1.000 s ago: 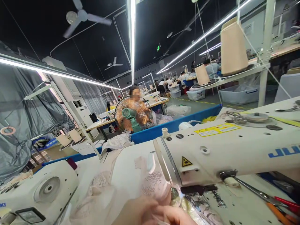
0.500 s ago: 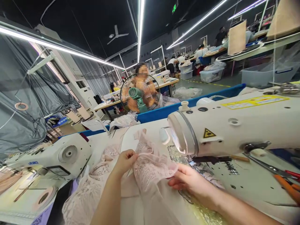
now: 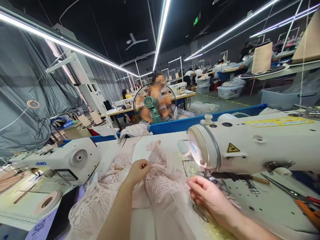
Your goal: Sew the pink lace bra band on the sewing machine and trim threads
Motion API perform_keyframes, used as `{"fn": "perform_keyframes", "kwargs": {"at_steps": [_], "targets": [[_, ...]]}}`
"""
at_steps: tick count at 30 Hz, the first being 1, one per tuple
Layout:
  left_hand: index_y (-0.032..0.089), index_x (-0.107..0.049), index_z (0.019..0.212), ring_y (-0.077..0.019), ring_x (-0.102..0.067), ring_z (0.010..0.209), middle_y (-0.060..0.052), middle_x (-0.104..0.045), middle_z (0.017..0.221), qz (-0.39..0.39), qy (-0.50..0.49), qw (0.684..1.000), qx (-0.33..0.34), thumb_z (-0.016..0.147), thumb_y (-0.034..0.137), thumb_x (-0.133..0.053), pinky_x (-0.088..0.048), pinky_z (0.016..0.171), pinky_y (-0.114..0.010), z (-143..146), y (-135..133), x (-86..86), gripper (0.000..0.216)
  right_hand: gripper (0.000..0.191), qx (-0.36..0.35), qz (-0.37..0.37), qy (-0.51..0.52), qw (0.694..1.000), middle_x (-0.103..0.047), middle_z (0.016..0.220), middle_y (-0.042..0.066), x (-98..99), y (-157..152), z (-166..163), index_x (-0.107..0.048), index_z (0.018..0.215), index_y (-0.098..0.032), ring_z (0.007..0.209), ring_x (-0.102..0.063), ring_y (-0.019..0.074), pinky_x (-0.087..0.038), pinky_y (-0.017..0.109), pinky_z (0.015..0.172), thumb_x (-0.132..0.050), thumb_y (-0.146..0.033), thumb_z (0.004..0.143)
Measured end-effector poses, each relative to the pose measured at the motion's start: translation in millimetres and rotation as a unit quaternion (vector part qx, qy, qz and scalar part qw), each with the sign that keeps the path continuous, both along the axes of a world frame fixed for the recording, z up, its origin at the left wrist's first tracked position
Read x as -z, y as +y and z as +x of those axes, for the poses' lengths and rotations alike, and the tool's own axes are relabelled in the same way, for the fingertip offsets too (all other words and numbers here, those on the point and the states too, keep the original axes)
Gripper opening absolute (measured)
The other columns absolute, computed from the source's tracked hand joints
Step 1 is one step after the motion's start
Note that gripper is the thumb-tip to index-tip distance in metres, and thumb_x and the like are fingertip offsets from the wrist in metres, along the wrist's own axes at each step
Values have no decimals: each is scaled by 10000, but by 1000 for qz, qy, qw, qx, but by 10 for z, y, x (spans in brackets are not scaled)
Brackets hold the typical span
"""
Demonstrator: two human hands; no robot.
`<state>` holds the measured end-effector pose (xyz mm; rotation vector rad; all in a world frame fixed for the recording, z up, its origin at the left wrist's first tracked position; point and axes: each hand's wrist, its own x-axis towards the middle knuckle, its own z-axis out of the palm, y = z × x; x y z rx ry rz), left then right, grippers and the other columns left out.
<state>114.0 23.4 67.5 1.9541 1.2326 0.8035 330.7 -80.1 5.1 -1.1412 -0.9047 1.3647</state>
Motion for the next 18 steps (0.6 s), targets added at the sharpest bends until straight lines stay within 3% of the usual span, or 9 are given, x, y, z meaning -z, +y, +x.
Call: {"fn": "perform_keyframes", "kwargs": {"at_steps": [3, 6, 10, 13, 15, 18], "targets": [[172, -490, 564, -95, -342, 531, 54, -392, 535, 11, -14, 1000, -12, 710, 365, -519, -267, 512, -220, -23, 5, -5, 244, 360, 7, 14, -47, 999, -484, 527, -59, 50, 26, -41, -502, 696, -205, 470, -406, 94, -301, 207, 454, -574, -558, 682], [168, -509, 583, -101, -365, 551, 49, -412, 544, 29, -40, 998, -27, 710, 363, -517, -290, 532, -224, -71, 44, -1, 233, 348, -31, 28, -98, 994, -485, 515, -44, 12, 32, -78, -528, 632, -206, 474, -420, 110, -304, 221, 445, -561, -551, 669], [159, -538, 624, -106, -403, 572, 39, -450, 560, 42, -67, 997, -24, 703, 389, -521, -330, 557, -226, -131, 108, 23, 244, 280, -71, 93, -240, 964, -540, 549, -16, -121, 138, -112, -504, 478, -209, 556, -490, 142, -371, 243, 529, -591, -423, 637], [156, -546, 624, -108, -414, 568, 36, -455, 549, 46, -65, 997, -19, 701, 403, -525, -344, 557, -226, -160, 148, 56, 259, 130, -28, 100, -303, 947, -540, 560, -33, -201, 317, -191, -516, 622, -228, 498, -457, 133, -356, 241, 480, -494, -346, 674], [157, -547, 623, -110, -419, 568, 35, -459, 547, 54, -56, 997, -26, 704, 400, -521, -346, 553, -226, -178, 175, 75, 257, 144, -33, 98, -299, 949, -595, 640, -31, -237, 427, -293, -538, 777, -226, 466, -457, 119, -350, 232, 449, -471, -317, 688], [161, -541, 621, -119, -442, 592, 30, -480, 570, 76, -35, 995, -54, 723, 370, -499, -356, 568, -227, -214, 217, 87, 237, 114, -56, 115, -311, 942, -622, 685, -27, -270, 543, -455, -544, 746, -213, 489, -502, 115, -364, 222, 461, -493, -293, 682]]}}
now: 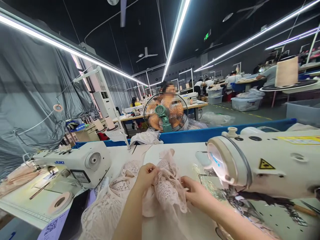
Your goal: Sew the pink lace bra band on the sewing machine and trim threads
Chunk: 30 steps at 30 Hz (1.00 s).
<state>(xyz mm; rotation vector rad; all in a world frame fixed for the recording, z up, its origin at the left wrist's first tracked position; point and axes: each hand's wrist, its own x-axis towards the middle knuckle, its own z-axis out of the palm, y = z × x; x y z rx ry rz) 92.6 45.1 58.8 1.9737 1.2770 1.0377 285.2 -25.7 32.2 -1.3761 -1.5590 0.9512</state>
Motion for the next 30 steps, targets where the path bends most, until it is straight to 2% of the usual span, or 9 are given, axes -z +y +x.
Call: {"fn": "perform_keyframes", "kwargs": {"at_steps": [3, 6, 10, 13, 17, 19, 23, 28, 30], "targets": [[166, -530, 617, -123, -451, 597, 29, -485, 579, 20, 37, 998, -49, 749, 320, -474, -352, 577, -229, -36, 32, -5, 211, 103, 34, 29, -37, 998, -576, 607, -23, -2, 99, -44, -473, 589, -214, 564, -513, 148, -356, 239, 514, -500, -271, 670], [171, -529, 610, -133, -457, 618, 16, -506, 615, 36, 91, 990, -105, 769, 289, -473, -332, 593, -239, -53, 32, -16, 206, 92, 84, 44, -68, 993, -573, 600, -4, 15, 179, 61, -489, 603, -219, 582, -494, 174, -321, 266, 536, -489, -260, 685], [183, -545, 631, -144, -464, 642, -6, -543, 697, 41, 162, 972, -167, 809, 288, -452, -280, 576, -243, -37, -2, -23, 226, 212, 114, 34, -78, 990, -506, 495, 1, 16, 177, 239, -428, 485, -228, 548, -454, 182, -269, 286, 537, -493, -244, 687], [193, -554, 656, -149, -475, 662, -14, -560, 747, 37, 196, 961, -192, 825, 302, -444, -253, 561, -242, -20, -10, -14, 230, 237, 116, 17, -40, 992, -556, 562, 7, 3, 126, 249, -452, 541, -230, 553, -483, 172, -295, 280, 545, -459, -329, 756], [202, -556, 677, -151, -490, 673, -15, -573, 775, 39, 218, 953, -206, 839, 313, -435, -250, 559, -241, -11, -16, -1, 230, 379, 86, -35, 54, 994, -605, 570, 22, 37, 72, 106, -489, 674, -218, 441, -495, 150, -274, 258, 433, -316, -518, 825], [202, -557, 684, -149, -499, 678, -13, -579, 775, 47, 223, 951, -209, 843, 302, -432, -255, 562, -237, -8, -27, 0, 226, 366, 75, -32, 99, 992, -584, 546, 3, 70, 70, 53, -501, 732, -208, 434, -485, 143, -265, 248, 418, -363, -541, 788], [197, -562, 682, -142, -508, 666, -8, -578, 756, 61, 223, 949, -216, 844, 286, -437, -260, 559, -233, -4, -35, 9, 223, 324, 78, 13, 152, 985, -526, 501, -34, 121, 122, 84, -533, 778, -200, 481, -462, 148, -334, 266, 495, -510, -512, 693], [188, -567, 670, -171, -528, 688, -28, -572, 745, 65, 212, 951, -216, 834, 270, -447, -288, 572, -254, 4, -31, 29, 219, 350, 91, 25, 206, 974, -523, 512, -27, 160, 181, 152, -554, 793, -183, 509, -447, 157, -356, 281, 523, -544, -518, 690], [186, -587, 768, -192, -542, 762, -52, -578, 834, 76, 200, 953, -212, 834, 259, -441, -324, 614, -269, 26, -69, 12, 176, 347, 90, 30, 233, 968, -525, 542, -27, 160, 178, 144, -560, 816, -182, 543, -465, 159, -370, 275, 538, -561, -507, 695]]}}
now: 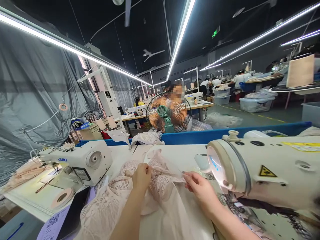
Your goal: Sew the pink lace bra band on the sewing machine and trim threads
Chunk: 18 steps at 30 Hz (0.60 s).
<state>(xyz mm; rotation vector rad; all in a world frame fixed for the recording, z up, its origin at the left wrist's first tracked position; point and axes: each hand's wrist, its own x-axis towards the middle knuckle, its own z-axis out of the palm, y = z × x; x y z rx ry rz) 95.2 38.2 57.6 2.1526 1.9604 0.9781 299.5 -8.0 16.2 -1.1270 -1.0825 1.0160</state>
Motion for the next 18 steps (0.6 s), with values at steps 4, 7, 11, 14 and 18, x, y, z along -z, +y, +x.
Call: {"fn": "perform_keyframes", "kwargs": {"at_steps": [4, 7, 11, 14, 18], "targets": [[176, -551, 1015, -206, -529, 903, -99, -543, 1077, 37, -34, 997, 55, 851, 232, -391, -373, 750, -307, 147, -177, -129, 235, 323, -4, 12, 44, 999, -527, 581, -25, -44, -23, -22, -585, 784, -183, 561, -488, 157, -386, 263, 529, -580, -496, 703], [181, -591, 945, -181, -545, 856, -74, -604, 966, 20, -66, 985, 161, 856, 223, -369, -409, 748, -288, 380, -293, -253, 243, 313, -8, 23, 54, 998, -557, 582, -11, -73, -22, -19, -607, 709, -181, 585, -516, 173, -407, 270, 548, -612, -492, 671], [213, -638, 918, -180, -573, 872, -26, -656, 955, -66, -105, 943, 310, 695, 157, -553, -437, 740, -267, 721, -227, -286, 245, 335, -12, 49, 56, 997, -640, 689, 28, -61, 20, 11, -604, 640, -196, 767, -571, 230, -441, 292, 677, -626, -530, 617], [177, -632, 860, -171, -576, 731, -21, -653, 781, -121, -162, 918, 341, 622, 134, -568, -433, 673, -276, 872, -67, -145, 251, 344, -16, 45, 57, 997, -610, 630, 9, -18, 71, 47, -577, 620, -214, 679, -563, 207, -433, 289, 593, -585, -558, 640], [164, -554, 682, -125, -502, 578, 10, -549, 600, -164, -268, 889, 332, 649, 224, -539, -384, 576, -250, 928, 92, 138, 69, 332, -17, 19, 64, 998, -499, 553, -52, 85, 172, 100, -537, 659, -197, 507, -470, 114, -385, 249, 510, -549, -515, 752]]}}
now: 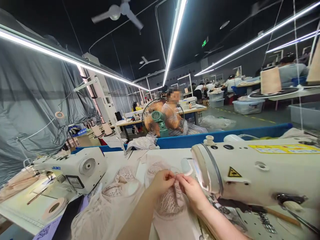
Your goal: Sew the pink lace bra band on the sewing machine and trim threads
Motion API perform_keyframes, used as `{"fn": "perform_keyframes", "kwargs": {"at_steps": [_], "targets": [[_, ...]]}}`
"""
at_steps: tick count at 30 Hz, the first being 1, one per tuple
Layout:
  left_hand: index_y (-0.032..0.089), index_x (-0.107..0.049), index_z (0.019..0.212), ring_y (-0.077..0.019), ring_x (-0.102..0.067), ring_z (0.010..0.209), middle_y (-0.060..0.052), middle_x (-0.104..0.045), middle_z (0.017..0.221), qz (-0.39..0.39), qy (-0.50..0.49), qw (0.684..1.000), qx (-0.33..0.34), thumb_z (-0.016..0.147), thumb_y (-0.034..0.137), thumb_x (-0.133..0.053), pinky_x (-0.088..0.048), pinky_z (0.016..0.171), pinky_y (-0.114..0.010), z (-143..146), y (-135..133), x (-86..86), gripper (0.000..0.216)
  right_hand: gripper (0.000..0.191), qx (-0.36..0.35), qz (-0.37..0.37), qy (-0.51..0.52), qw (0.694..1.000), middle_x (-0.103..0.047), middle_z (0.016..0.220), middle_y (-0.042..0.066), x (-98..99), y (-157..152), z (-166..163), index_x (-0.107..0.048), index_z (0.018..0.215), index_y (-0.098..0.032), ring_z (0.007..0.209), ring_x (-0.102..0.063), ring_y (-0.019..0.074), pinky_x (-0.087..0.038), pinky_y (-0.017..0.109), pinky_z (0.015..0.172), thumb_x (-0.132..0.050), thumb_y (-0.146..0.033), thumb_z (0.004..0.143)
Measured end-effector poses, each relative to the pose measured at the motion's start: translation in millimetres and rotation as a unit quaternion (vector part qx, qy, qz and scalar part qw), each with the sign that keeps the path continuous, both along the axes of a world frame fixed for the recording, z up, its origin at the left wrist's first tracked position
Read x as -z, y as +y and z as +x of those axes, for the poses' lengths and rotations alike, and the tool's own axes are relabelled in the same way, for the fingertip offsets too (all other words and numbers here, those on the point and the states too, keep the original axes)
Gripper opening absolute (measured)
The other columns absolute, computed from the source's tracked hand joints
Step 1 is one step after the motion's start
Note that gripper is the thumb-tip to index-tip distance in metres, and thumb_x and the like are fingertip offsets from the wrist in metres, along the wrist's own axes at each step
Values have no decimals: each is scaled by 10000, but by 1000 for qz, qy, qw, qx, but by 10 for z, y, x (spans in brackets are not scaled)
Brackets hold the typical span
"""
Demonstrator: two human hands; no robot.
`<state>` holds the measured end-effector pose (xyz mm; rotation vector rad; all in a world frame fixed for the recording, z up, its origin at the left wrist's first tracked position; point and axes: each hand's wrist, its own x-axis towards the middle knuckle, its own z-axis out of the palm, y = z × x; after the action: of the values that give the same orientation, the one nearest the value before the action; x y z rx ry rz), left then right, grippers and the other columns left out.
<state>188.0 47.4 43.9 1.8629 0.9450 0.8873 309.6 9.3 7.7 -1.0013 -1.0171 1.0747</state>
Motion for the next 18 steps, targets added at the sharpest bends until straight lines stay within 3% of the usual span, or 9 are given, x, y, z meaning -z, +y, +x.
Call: {"fn": "perform_keyframes", "kwargs": {"at_steps": [4, 11, 18], "targets": [[174, -492, 628, -111, -466, 561, 22, -507, 580, -55, -70, 996, -26, 624, 317, -578, -371, 593, -255, -14, 50, 137, 167, 365, 4, -30, 16, 999, -482, 567, -62, 90, 80, 36, -500, 666, -179, 477, -449, 87, -363, 228, 488, -468, -493, 850], [165, -512, 586, -104, -433, 537, 30, -495, 539, -94, -118, 988, -30, 587, 369, -658, -321, 567, -247, 14, 51, 145, 250, 273, 35, -11, -15, 999, -420, 452, -75, 64, 44, 24, -507, 600, -227, 464, -426, 137, -292, 257, 452, -595, -483, 633], [165, -521, 559, -90, -399, 505, 44, -473, 500, -102, -139, 985, -26, 576, 344, -663, -301, 542, -237, 49, 44, 171, 229, 305, 69, -1, -43, 997, -449, 490, -71, 122, 45, 26, -504, 621, -202, 456, -431, 115, -320, 242, 455, -555, -493, 695]]}}
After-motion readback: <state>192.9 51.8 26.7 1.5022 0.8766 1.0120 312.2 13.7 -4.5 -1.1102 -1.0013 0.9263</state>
